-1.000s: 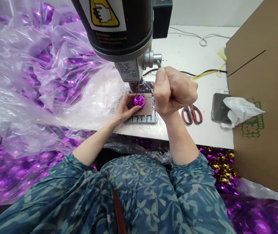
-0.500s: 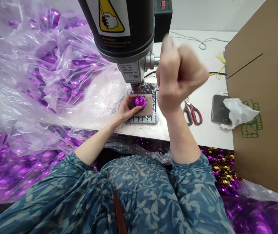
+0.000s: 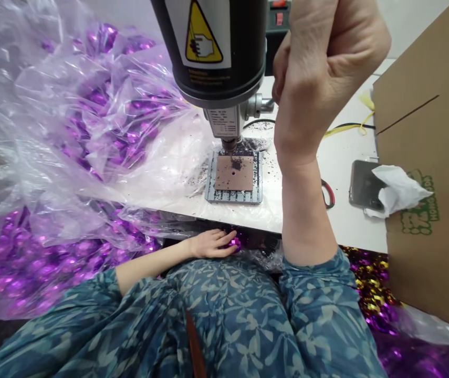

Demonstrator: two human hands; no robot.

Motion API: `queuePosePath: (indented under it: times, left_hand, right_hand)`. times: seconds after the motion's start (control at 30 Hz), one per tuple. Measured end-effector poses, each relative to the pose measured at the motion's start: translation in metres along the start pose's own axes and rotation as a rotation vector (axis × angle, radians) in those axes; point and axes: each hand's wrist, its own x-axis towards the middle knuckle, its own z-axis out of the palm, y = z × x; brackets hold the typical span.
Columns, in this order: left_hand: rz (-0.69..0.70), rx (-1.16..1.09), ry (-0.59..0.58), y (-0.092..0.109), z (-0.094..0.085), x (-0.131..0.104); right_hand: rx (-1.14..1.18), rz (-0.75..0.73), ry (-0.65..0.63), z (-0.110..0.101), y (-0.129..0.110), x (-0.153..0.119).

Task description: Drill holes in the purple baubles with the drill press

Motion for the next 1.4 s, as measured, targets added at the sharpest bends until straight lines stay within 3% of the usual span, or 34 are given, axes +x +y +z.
queuePosePath:
  times: [0.1,0.17,0.27,0.37,0.43,0.5,0.57,0.63,0.7,0.83,0.97,1.17,1.33,1.4]
  left_hand:
    - [-0.119,0.127,-0.088,-0.001,0.003,-0.006]
    - [-0.177,0.133,-0.103,-0.002,0.002,-0.005]
    - [-0.191,0.05,0.002,-0.001,-0.015,0.003]
    - [-0.225,0.055,0.223,-0.015,-0.059,0.02]
    - [-0.297,0.078,0.383,-0.041,-0.102,0.036]
    - [-0.484,0.083,0.556,-0.078,-0.149,0.055]
    - [-0.683,0.106,0.518,-0.119,-0.19,0.072]
    - [-0.909,0.194,0.332,-0.154,-0.218,0.086]
    - [-1.088,0.37,0.141,-0.178,-0.234,0.093]
    - [-1.283,0.7,-0.042,-0.194,-0.244,0.09]
    - [-1.341,0.724,-0.139,-0.198,-0.248,0.078]
    - [-1.301,0.728,-0.013,-0.207,-0.249,0.065]
    - [-1.271,0.591,0.247,-0.216,-0.251,0.063]
    - [-1.285,0.627,0.222,-0.219,-0.254,0.062]
  right_hand:
    - [0.014,-0.218,-0.078,-0.003,0.008,0.003]
    - [-0.005,-0.253,-0.122,-0.005,0.011,0.004]
    - [0.005,-0.276,-0.106,-0.007,0.013,0.003]
    - [-0.028,-0.316,-0.095,-0.007,0.014,0.002]
    - [-0.104,-0.312,-0.097,-0.005,0.012,0.001]
    - [-0.166,-0.286,-0.089,-0.005,0.008,0.0]
    - [-0.182,-0.27,-0.092,-0.005,0.005,-0.001]
    - [-0.169,-0.269,-0.1,-0.005,0.004,-0.001]
    - [-0.134,-0.293,-0.103,-0.006,0.006,0.0]
    - [-0.067,-0.348,-0.086,-0.008,0.014,0.004]
    - [-0.113,-0.348,-0.092,-0.009,0.011,0.002]
    - [-0.185,-0.273,-0.091,-0.007,-0.001,-0.005]
    - [-0.144,-0.294,-0.079,-0.005,0.003,-0.004]
    - [-0.119,-0.31,-0.088,-0.006,0.006,-0.003]
